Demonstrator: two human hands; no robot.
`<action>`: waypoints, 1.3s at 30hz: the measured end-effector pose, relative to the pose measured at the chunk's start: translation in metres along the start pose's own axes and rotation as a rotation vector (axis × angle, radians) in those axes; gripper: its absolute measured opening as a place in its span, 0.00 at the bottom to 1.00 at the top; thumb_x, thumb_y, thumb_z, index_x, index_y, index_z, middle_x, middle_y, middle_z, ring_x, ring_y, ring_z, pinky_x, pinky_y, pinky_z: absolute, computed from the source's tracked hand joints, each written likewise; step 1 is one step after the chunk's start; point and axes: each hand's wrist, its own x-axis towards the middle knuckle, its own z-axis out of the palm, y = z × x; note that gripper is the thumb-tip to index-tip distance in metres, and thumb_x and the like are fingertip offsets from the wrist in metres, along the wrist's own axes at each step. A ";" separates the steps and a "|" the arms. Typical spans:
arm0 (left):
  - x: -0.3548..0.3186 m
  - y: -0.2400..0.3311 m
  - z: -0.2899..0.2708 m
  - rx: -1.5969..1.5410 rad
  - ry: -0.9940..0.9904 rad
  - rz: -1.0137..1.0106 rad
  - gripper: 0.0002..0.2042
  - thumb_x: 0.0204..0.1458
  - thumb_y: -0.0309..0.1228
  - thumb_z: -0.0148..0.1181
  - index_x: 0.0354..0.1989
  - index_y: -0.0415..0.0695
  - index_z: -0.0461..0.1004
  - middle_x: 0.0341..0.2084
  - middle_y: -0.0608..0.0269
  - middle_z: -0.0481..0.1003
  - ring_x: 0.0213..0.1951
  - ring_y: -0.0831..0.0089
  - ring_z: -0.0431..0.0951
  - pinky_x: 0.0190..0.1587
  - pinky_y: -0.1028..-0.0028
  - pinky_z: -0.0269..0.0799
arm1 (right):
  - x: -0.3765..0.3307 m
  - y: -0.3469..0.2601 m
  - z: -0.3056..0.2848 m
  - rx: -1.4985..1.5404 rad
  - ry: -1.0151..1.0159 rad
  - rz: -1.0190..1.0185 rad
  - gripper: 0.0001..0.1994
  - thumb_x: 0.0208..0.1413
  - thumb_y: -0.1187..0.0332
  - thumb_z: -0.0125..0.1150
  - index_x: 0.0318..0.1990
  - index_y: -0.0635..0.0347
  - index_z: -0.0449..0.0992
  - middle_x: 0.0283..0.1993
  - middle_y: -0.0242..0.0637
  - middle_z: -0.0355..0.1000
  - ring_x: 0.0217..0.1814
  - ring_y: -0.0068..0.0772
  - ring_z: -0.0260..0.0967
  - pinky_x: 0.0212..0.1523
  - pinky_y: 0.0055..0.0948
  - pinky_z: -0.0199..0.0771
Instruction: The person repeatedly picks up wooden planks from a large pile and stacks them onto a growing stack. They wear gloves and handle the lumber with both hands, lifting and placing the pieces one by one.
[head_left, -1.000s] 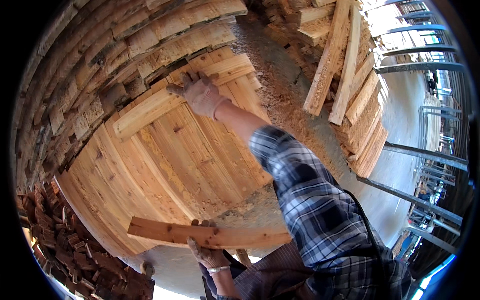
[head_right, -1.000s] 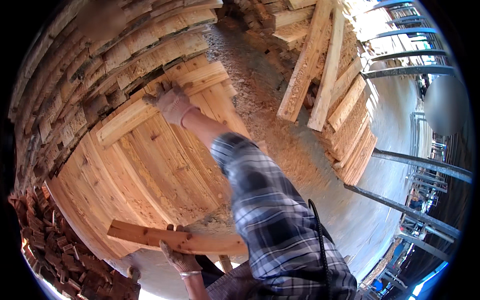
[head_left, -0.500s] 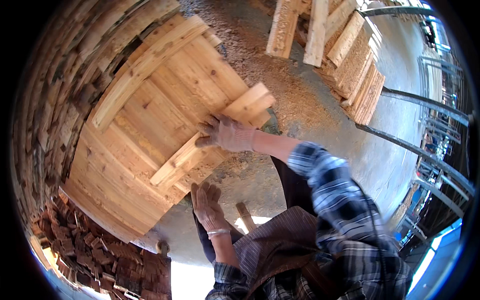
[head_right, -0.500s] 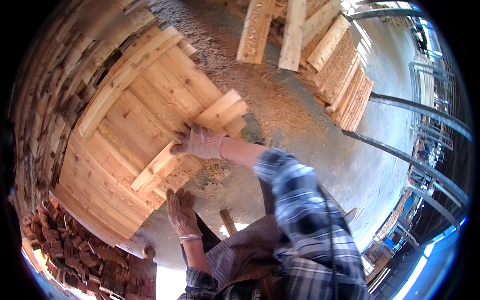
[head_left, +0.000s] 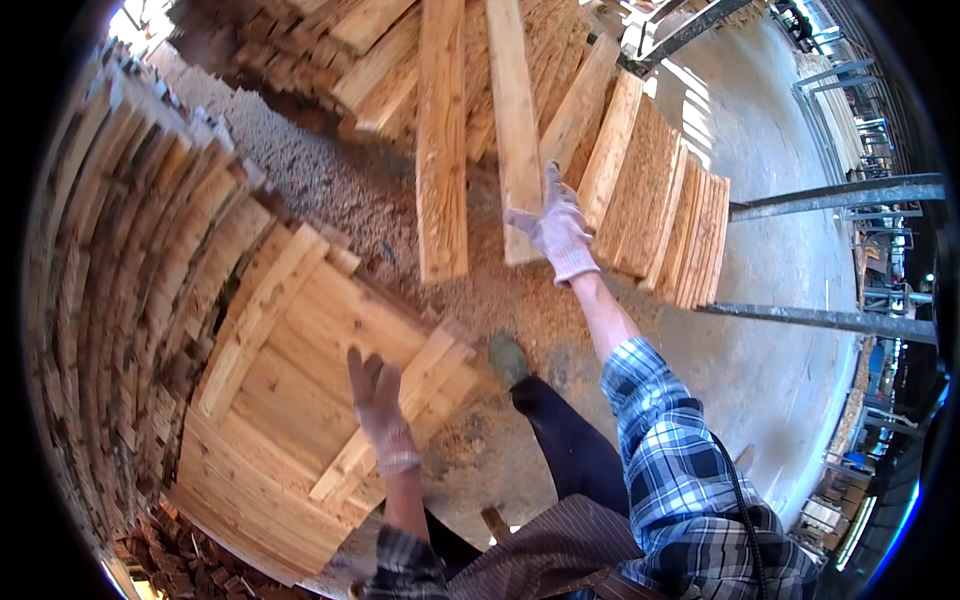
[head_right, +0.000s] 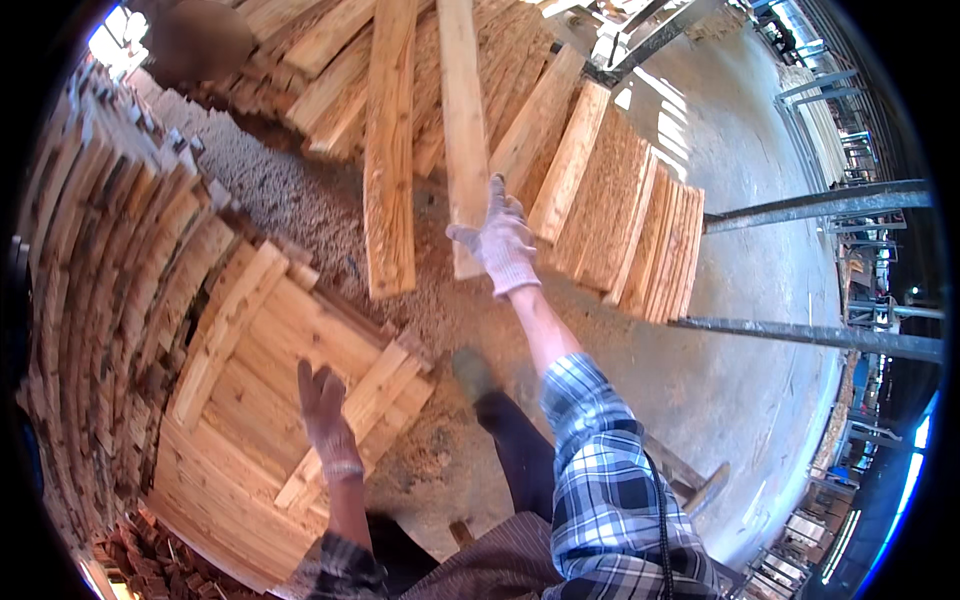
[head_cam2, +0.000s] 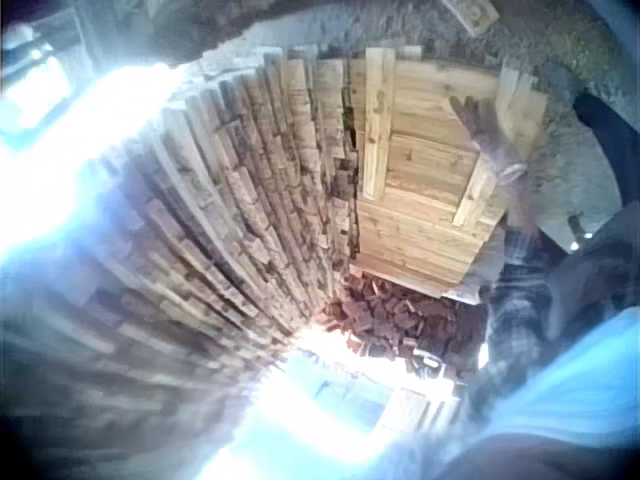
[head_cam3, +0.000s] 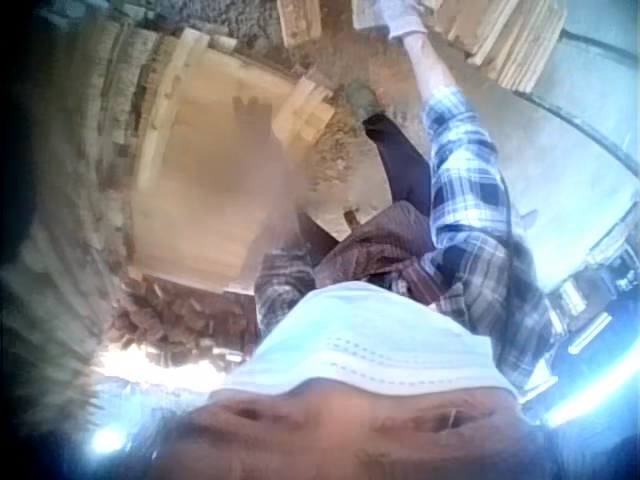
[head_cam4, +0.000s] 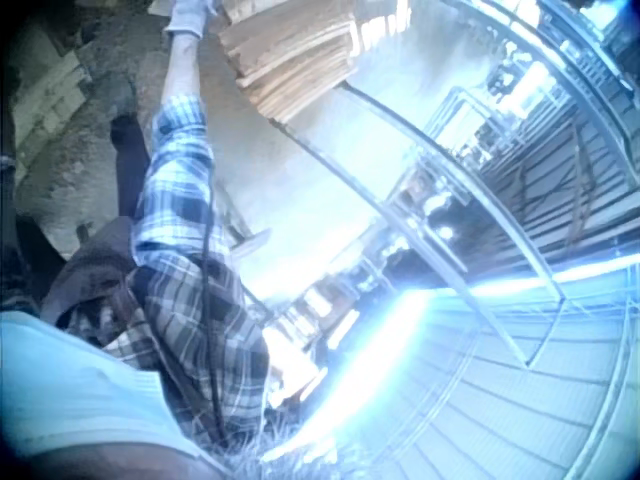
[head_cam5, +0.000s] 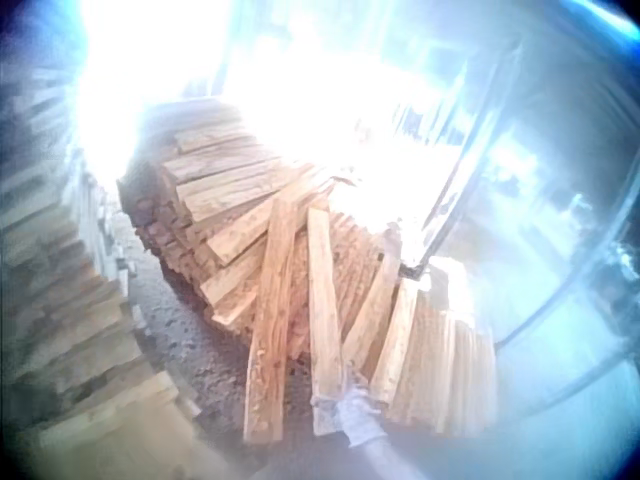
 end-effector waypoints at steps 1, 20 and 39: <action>0.025 0.015 0.037 0.110 -0.009 0.042 0.32 0.52 0.27 0.58 0.66 0.35 0.53 0.53 0.49 0.67 0.52 0.65 0.68 0.57 0.68 0.64 | 0.025 0.003 -0.001 -0.065 -0.098 0.102 0.38 0.56 0.52 0.56 0.69 0.59 0.47 0.54 0.55 0.68 0.22 0.27 0.69 0.15 0.28 0.71; -0.137 -0.076 0.002 0.489 -0.420 0.314 0.46 0.39 0.41 0.71 0.67 0.42 0.51 0.55 0.44 0.65 0.55 0.51 0.68 0.55 0.61 0.69 | -0.165 -0.009 -0.005 1.472 -0.535 0.390 0.20 0.61 0.61 0.51 0.59 0.57 0.64 0.50 0.40 0.71 0.50 0.35 0.69 0.57 0.27 0.66; -0.235 -0.179 -0.366 -0.017 0.571 -0.398 0.32 0.50 0.29 0.64 0.64 0.39 0.59 0.49 0.51 0.74 0.48 0.68 0.75 0.50 0.73 0.70 | -0.401 -0.481 0.122 -0.123 -0.717 -1.277 0.54 0.30 0.56 0.75 0.69 0.48 0.48 0.44 0.53 0.68 0.45 0.50 0.71 0.46 0.43 0.74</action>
